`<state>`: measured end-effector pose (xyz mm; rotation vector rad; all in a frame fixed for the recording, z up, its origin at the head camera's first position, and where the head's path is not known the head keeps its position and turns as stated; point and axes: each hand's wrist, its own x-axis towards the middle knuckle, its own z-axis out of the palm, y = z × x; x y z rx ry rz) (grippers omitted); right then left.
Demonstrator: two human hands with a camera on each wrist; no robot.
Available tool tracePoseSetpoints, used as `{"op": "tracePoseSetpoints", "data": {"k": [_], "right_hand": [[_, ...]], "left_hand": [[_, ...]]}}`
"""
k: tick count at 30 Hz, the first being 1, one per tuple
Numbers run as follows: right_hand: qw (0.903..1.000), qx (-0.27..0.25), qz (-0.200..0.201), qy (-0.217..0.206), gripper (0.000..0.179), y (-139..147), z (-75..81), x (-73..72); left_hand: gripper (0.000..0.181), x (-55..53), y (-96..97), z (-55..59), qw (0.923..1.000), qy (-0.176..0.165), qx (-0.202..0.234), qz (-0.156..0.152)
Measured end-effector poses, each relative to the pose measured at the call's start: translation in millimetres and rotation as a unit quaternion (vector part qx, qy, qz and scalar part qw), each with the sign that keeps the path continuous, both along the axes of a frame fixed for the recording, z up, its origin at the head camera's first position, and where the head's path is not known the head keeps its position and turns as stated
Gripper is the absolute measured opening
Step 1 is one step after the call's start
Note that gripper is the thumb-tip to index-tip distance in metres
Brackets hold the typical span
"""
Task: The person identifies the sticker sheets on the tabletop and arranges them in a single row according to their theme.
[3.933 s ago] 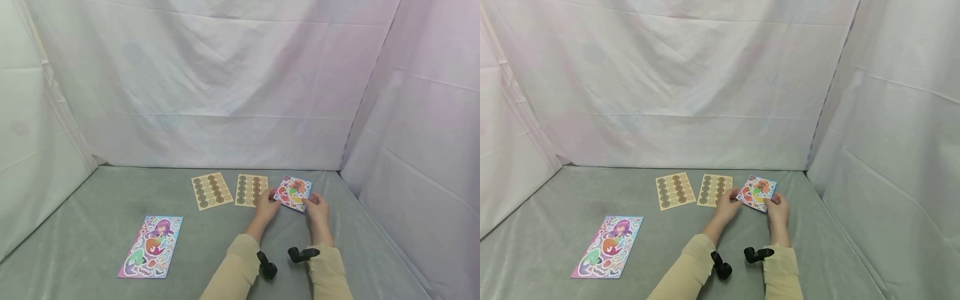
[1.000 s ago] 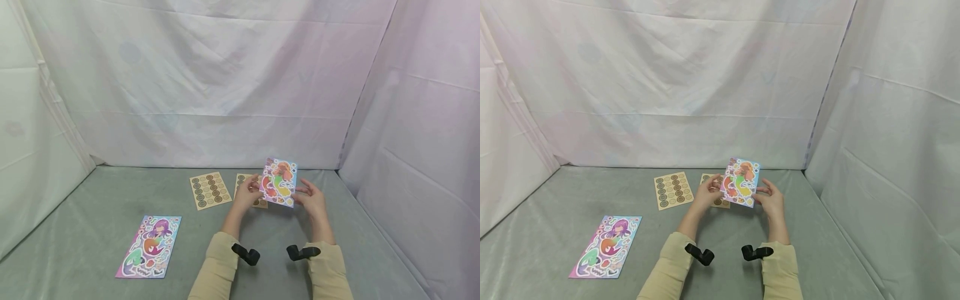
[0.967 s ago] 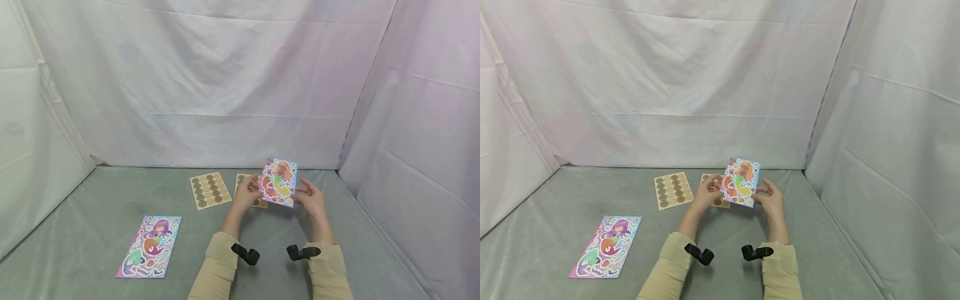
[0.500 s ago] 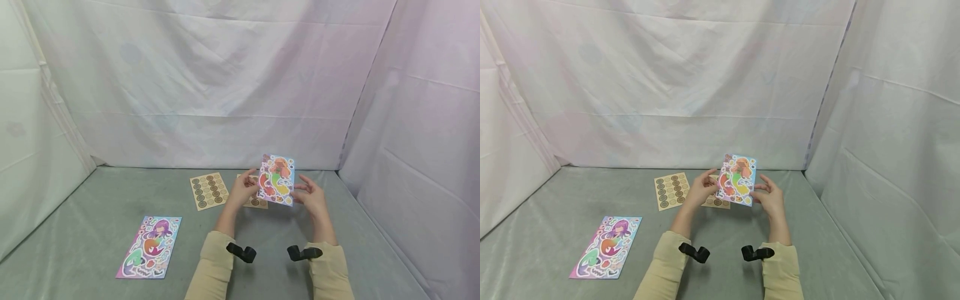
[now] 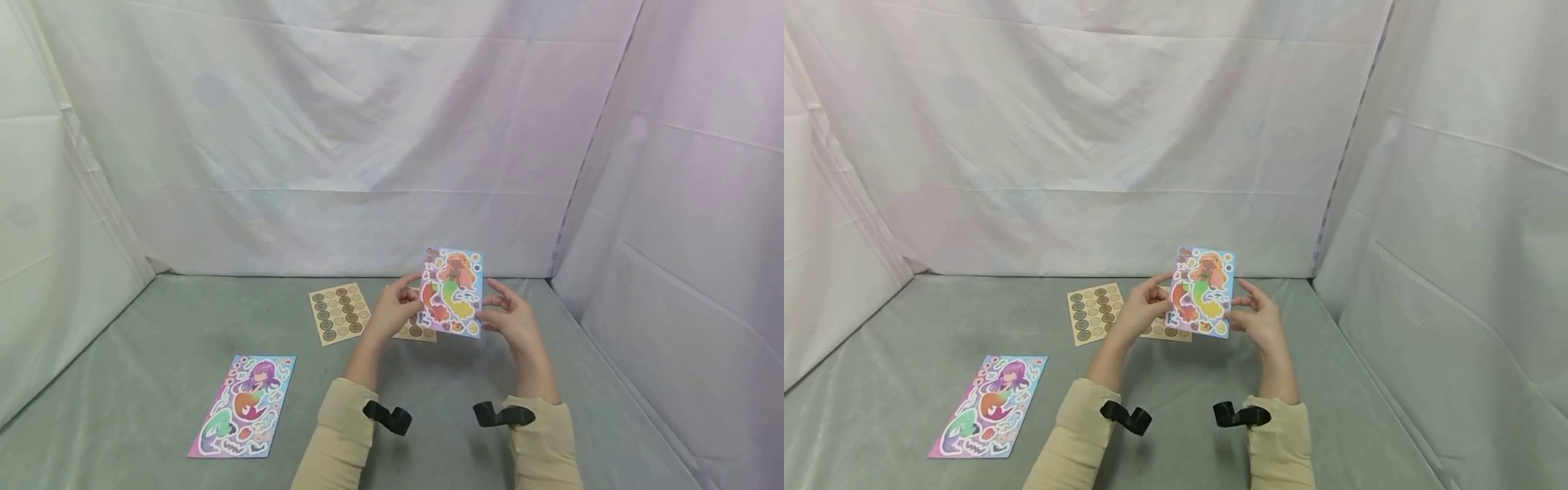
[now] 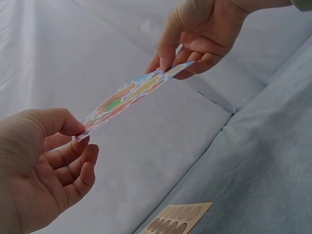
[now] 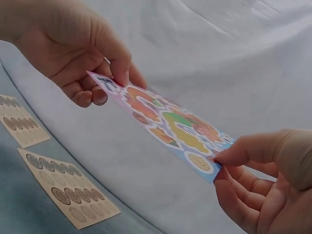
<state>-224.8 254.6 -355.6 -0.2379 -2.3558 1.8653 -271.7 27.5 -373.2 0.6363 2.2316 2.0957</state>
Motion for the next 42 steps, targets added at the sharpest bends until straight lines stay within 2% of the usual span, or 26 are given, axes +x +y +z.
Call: {"op": "tracePoseSetpoints", "data": {"k": [11, 18, 25, 33, 42], "right_hand": [[0.9994, 0.010, 0.032, 0.003, 0.074, -2.3, 8.0, 6.2], [0.9985, 0.013, 0.052, 0.005, 0.075, -4.9, 11.7, 10.1], [0.9974, 0.029, 0.066, 0.005, 0.074, -11.1, 16.7, 14.3], [0.9966, 0.035, 0.074, 0.002, 0.074, -19.2, 19.6, 15.4], [0.9941, 0.027, 0.105, 0.008, 0.076, -26.8, 20.5, 17.4]], "left_hand": [[0.061, 6.7, -13.1, 6.7, 0.9995, -0.004, 0.012, -0.030], [0.066, 11.1, -21.8, 12.2, 0.9988, -0.014, 0.002, -0.047], [0.071, 15.0, -30.6, 14.7, 0.9986, -0.021, 0.002, -0.048], [0.071, 21.8, -41.5, 17.3, 0.9981, -0.008, 0.020, -0.058], [0.074, 26.8, -53.3, 17.3, 0.9980, -0.022, 0.015, -0.057]]}}
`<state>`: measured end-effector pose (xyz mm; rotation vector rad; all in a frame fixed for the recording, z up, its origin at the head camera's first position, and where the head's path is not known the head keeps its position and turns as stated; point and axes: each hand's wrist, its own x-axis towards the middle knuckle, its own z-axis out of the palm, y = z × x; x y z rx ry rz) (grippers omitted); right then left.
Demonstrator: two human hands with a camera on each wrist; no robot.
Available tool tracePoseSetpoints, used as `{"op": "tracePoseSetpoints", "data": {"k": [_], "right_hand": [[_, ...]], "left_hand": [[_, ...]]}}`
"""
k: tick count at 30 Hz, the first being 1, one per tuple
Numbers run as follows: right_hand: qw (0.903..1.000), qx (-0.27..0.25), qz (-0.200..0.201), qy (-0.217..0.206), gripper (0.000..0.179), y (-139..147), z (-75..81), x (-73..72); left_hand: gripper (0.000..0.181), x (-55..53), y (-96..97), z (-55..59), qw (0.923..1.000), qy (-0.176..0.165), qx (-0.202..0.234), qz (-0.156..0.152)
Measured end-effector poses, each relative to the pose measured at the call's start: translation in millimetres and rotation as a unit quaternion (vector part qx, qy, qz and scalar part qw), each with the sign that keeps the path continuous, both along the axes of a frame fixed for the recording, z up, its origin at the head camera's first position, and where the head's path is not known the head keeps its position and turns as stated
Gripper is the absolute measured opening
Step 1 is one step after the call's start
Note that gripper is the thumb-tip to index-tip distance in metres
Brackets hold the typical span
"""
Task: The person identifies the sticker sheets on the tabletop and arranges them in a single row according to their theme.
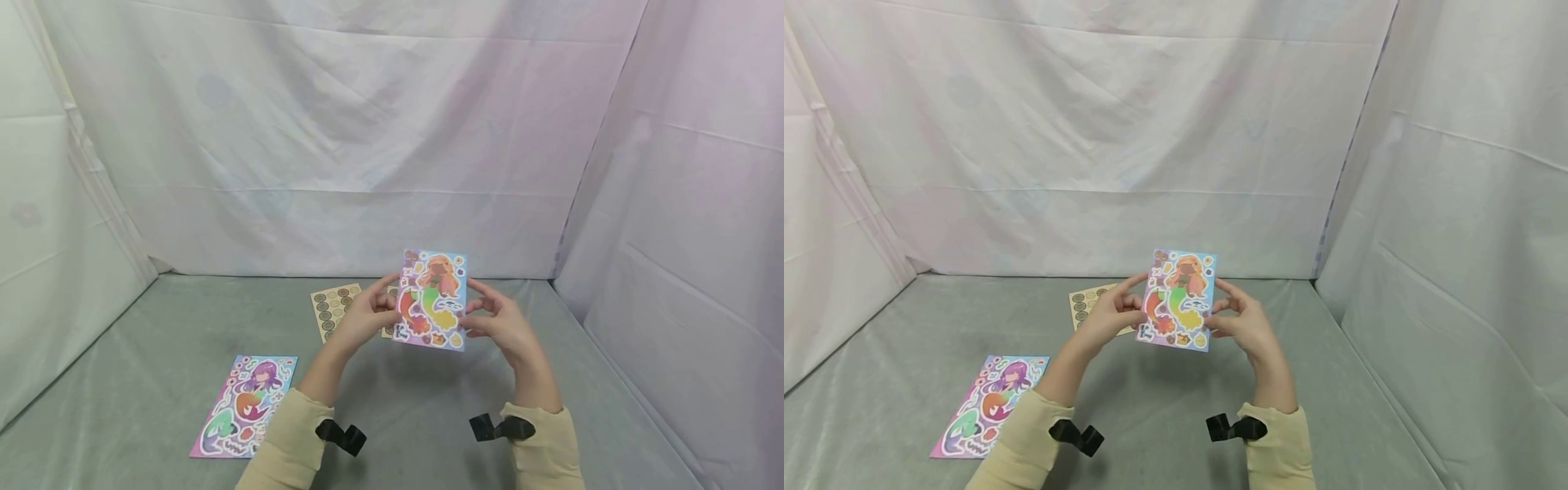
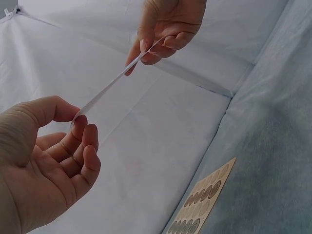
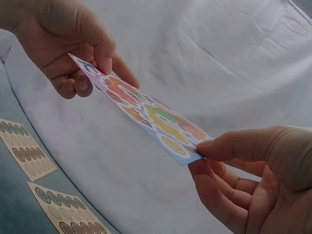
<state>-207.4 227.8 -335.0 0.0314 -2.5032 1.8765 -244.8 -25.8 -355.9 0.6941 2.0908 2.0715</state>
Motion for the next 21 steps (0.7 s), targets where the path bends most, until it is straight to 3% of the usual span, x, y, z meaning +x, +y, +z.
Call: {"op": "tracePoseSetpoints", "data": {"k": [11, 21], "right_hand": [[0.9984, -0.015, 0.051, 0.017, 0.085, -10.0, 1.1, 5.0], [0.9982, -0.019, 0.056, 0.008, 0.092, -24.5, -1.9, 7.4]], "left_hand": [[0.075, 7.7, -16.9, 0.0, 0.9996, 0.018, -0.022, -0.008], [0.075, 8.8, -30.8, -5.6, 0.9988, 0.014, -0.043, -0.016]]}}
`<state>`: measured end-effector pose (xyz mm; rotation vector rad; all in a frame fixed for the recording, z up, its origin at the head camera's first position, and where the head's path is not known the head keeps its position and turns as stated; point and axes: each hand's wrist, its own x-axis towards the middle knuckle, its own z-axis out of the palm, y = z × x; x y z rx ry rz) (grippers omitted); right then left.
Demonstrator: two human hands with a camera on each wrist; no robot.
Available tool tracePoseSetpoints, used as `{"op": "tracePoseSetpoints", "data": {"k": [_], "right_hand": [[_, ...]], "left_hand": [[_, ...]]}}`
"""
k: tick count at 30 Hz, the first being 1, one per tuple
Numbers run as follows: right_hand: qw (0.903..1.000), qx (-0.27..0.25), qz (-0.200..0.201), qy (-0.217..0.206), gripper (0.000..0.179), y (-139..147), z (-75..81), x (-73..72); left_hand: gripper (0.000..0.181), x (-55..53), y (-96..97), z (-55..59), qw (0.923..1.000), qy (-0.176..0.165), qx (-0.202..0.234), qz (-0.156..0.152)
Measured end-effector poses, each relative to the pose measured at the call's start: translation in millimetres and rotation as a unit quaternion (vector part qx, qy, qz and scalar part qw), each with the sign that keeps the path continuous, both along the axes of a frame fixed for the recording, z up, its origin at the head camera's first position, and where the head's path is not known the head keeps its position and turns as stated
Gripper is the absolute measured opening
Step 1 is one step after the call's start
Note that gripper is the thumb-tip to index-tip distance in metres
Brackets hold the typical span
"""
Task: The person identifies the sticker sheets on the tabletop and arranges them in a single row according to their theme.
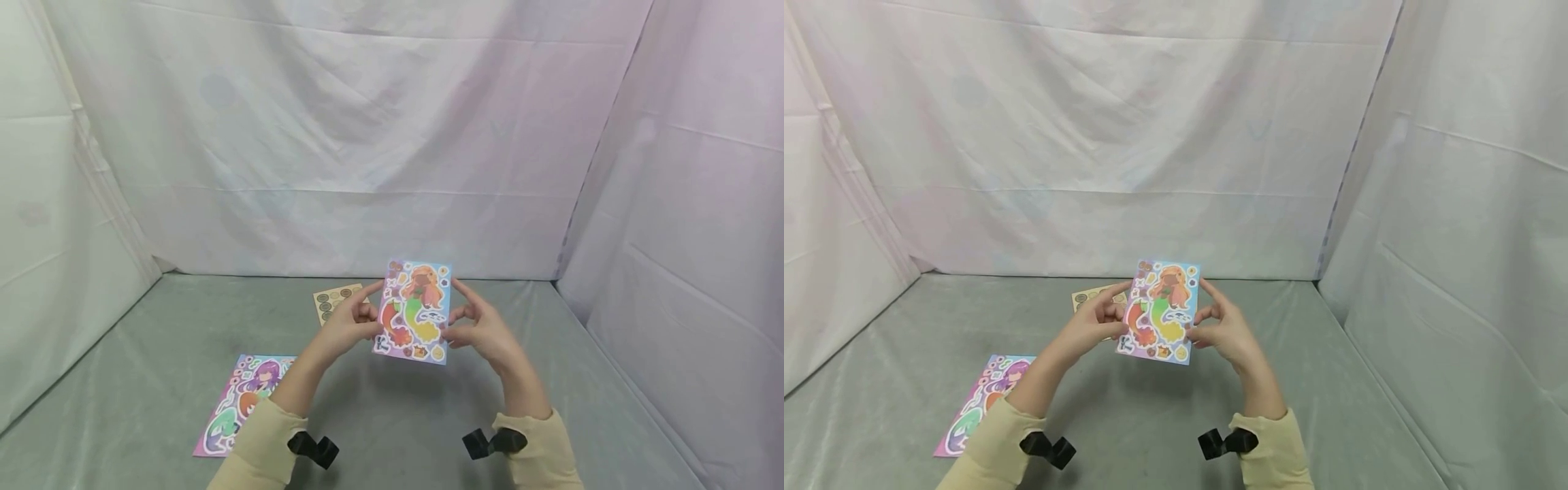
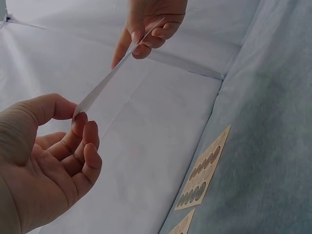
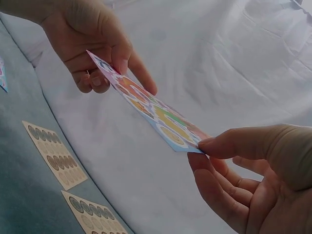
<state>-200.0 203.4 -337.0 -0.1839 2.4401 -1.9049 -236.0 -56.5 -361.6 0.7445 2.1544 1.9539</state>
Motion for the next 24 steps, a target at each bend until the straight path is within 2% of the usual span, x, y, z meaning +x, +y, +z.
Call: {"op": "tracePoseSetpoints", "data": {"k": [7, 24], "right_hand": [[0.9999, -0.001, 0.016, 0.000, 0.091, -6.5, -3.0, 1.6], [0.9983, -0.015, 0.055, -0.013, 0.090, -27.6, -12.1, 2.1]], "left_hand": [[0.076, 3.4, -9.6, -4.7, 0.9999, 0.002, -0.005, -0.015], [0.071, 14.4, -33.5, -13.6, 0.9993, -0.027, -0.011, 0.024]]}}
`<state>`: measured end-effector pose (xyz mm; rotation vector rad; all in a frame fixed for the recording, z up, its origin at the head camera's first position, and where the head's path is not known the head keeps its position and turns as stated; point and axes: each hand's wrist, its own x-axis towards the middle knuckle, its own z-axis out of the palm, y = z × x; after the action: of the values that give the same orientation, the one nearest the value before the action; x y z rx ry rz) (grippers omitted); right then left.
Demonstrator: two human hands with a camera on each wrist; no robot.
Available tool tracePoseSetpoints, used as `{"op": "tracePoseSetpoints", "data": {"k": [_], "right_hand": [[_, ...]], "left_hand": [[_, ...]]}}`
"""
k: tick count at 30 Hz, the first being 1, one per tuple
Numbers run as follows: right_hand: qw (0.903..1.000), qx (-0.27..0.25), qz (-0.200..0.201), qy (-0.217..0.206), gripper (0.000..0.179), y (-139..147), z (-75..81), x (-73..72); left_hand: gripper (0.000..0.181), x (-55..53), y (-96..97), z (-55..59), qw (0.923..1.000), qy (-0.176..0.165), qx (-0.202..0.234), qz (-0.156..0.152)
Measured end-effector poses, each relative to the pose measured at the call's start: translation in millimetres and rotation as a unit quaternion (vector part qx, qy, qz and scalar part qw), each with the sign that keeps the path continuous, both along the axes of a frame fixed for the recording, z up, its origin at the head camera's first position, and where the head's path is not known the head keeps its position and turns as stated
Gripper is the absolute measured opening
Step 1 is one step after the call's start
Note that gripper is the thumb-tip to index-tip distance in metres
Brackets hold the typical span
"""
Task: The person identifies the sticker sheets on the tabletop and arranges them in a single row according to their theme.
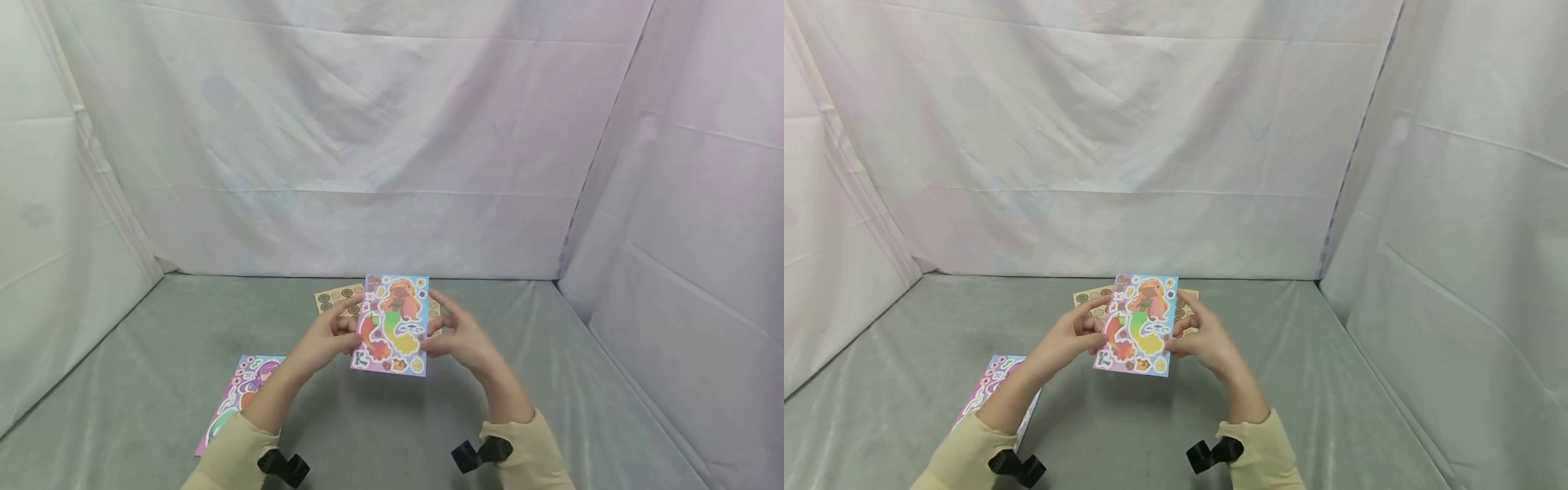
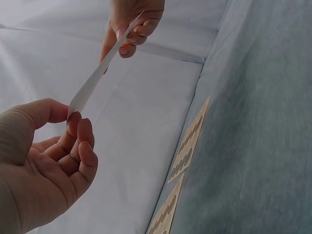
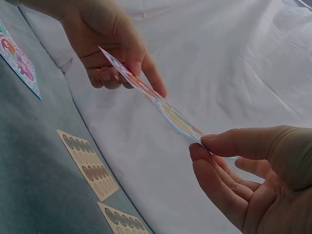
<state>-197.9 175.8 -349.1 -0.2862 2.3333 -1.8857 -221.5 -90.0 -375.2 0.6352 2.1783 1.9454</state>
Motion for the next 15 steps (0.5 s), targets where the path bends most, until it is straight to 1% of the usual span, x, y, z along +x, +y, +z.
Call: {"op": "tracePoseSetpoints", "data": {"k": [2, 8, 15], "right_hand": [[1.0000, -0.002, 0.003, 0.001, 0.090, -3.0, -2.0, -0.4], [0.9998, -0.014, 0.014, 0.001, 0.089, -11.6, -9.2, -0.8], [0.9993, -0.023, 0.030, -0.002, 0.090, -20.8, -14.1, 0.3]], "left_hand": [[0.071, 1.1, -3.2, -1.3, 1.0000, 0.000, 0.002, 0.002], [0.068, 5.1, -13.6, -3.7, 0.9998, 0.009, -0.017, 0.005], [0.066, 10.2, -24.0, -5.9, 0.9995, 0.019, -0.024, -0.001]]}}
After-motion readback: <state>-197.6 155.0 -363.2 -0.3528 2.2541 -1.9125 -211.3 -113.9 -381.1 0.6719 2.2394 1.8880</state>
